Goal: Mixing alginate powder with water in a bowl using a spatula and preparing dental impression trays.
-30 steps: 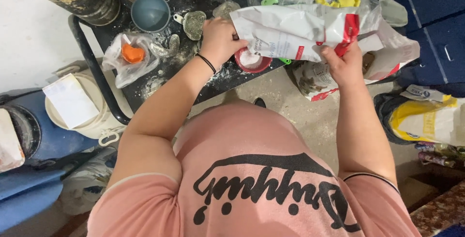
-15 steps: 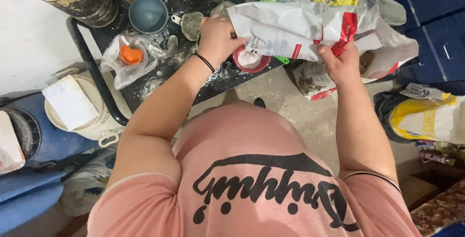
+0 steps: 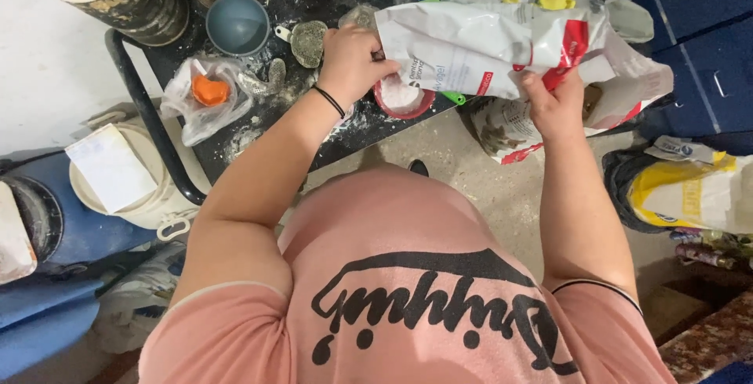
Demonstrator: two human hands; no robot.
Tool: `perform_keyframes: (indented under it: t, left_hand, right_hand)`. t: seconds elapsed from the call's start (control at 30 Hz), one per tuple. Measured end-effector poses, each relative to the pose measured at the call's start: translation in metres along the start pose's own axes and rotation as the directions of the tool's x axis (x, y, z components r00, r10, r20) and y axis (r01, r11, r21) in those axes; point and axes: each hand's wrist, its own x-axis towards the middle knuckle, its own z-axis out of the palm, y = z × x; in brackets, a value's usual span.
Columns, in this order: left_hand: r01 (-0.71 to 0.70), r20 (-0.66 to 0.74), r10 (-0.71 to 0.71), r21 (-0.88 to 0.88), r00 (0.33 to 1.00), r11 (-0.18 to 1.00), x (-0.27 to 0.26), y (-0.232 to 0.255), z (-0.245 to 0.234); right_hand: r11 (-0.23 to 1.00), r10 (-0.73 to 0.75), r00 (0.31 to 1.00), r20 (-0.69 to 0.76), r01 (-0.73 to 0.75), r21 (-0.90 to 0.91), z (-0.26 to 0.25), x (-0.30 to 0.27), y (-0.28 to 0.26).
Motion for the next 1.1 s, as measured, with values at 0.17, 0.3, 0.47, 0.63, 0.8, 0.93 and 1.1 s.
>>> perform_keyframes:
  t: [0.17,0.3,0.47,0.63,0.8,0.93,1.1]
  left_hand:
    - [0.033,0.036,-0.034,0.025,0.999,0.999,0.003,-0.006,0.007]
    - [-0.071,-0.073,0.069,-0.032,0.995,0.997,0.01,0.008,-0.003]
    - [-0.036,-0.015,0.035,-0.088,0.999,0.995,0.027,0.042,-0.025]
    - [-0.273,-0.129,0.254,-0.16,0.958,0.948,0.056,0.079,-0.029]
    - [-0.308,-0.01,0.332,-0.398,0.943,0.864,0.074,0.143,-0.025]
    - [-0.52,-0.152,0.498,-0.295,0.854,0.801,0.102,0.179,-0.019]
    - [-0.446,-0.12,0.43,-0.272,0.895,0.852,0.163,0.202,-0.019]
  right_hand:
    - [0.995,-0.008,0.997,-0.078,0.016,0.103,0.006,-0.006,-0.007]
    - [0.972,0.137,0.988,-0.07,-0.12,0.204,0.02,-0.019,-0.022]
    - [0.769,0.628,0.768,-0.125,-0.587,0.254,0.048,-0.044,-0.024]
    - [0.312,0.764,0.635,0.115,-0.52,0.795,0.08,-0.064,-0.014]
    - [0.315,0.677,0.666,0.313,-0.646,0.695,0.08,-0.072,-0.047]
    - [0.576,0.551,0.756,0.354,-0.651,0.494,0.065,-0.076,-0.042]
    - [0.594,0.601,0.778,0.183,-0.588,0.548,0.018,-0.094,-0.011]
